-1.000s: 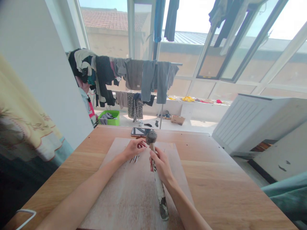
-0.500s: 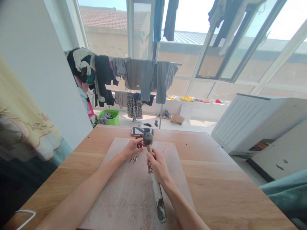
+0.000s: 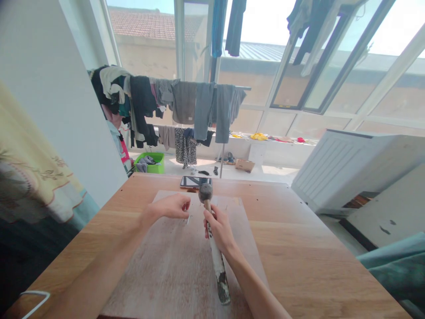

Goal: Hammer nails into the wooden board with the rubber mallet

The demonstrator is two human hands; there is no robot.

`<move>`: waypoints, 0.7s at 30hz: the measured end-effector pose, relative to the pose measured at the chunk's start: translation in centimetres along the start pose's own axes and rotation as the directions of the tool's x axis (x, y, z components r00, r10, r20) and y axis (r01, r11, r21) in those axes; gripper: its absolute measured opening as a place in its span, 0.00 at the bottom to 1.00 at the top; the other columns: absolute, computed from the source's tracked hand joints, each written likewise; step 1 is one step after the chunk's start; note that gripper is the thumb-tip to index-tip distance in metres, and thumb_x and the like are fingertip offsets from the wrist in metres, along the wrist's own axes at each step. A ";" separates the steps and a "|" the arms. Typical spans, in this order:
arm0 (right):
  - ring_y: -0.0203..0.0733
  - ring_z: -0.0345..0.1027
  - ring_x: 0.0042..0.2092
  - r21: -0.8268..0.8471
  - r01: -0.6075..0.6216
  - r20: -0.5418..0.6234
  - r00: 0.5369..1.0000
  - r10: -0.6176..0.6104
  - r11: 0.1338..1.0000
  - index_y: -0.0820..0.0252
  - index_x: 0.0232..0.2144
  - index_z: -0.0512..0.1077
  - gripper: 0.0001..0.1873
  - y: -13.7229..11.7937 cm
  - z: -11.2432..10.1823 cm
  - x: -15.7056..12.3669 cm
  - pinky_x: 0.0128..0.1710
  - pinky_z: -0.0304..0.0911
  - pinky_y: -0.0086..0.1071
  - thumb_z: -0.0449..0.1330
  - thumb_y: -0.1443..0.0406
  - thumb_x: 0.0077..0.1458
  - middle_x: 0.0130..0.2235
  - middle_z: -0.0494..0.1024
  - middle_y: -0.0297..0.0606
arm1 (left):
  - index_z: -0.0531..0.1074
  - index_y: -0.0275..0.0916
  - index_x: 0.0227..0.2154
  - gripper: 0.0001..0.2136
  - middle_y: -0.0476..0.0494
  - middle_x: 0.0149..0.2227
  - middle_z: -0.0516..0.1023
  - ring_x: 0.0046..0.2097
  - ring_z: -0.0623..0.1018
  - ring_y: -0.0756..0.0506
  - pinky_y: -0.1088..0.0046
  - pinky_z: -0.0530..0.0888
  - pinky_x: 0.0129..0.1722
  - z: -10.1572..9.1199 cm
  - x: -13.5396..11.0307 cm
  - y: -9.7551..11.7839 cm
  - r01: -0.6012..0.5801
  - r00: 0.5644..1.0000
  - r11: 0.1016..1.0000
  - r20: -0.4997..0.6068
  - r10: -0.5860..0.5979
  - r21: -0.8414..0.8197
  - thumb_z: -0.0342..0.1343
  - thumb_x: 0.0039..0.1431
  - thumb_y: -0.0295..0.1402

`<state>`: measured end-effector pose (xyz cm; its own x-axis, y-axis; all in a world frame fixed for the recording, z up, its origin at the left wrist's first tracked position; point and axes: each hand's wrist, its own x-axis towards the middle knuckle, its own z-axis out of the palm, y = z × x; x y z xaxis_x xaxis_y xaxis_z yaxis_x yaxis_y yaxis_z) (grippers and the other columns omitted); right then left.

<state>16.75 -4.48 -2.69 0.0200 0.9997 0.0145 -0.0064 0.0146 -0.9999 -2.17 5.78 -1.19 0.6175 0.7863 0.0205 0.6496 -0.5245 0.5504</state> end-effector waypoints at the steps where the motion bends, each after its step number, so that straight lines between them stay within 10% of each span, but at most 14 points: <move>1: 0.30 0.57 0.15 -0.001 -0.001 0.002 1.000 0.001 1.000 0.60 0.37 0.69 0.21 0.0 0.0 0.0 0.12 0.54 0.25 0.60 0.50 0.51 0.20 0.66 0.24 | 0.71 0.40 0.21 0.07 0.53 0.21 0.72 0.24 0.69 0.49 0.76 0.61 0.23 0.0 -0.2 0.3 0.012 1.000 0.998 0.016 -0.012 0.058 0.64 0.38 0.28; 21: 0.30 0.58 0.15 -0.003 -0.010 -0.004 1.000 0.010 1.000 0.61 0.38 0.70 0.21 0.0 0.0 0.0 0.12 0.55 0.25 0.61 0.50 0.51 0.20 0.66 0.24 | 0.71 0.41 0.24 0.09 0.48 0.24 0.73 0.28 0.73 0.44 0.72 0.64 0.28 0.6 -0.5 3.2 0.007 0.999 0.977 0.045 -0.017 0.214 0.63 0.37 0.23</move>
<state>16.76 -4.51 -2.68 0.0237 0.9997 0.0048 -0.0041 0.0049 -1.0000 -0.10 3.54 0.04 0.6255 0.7798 -0.0264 0.7340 -0.5766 0.3588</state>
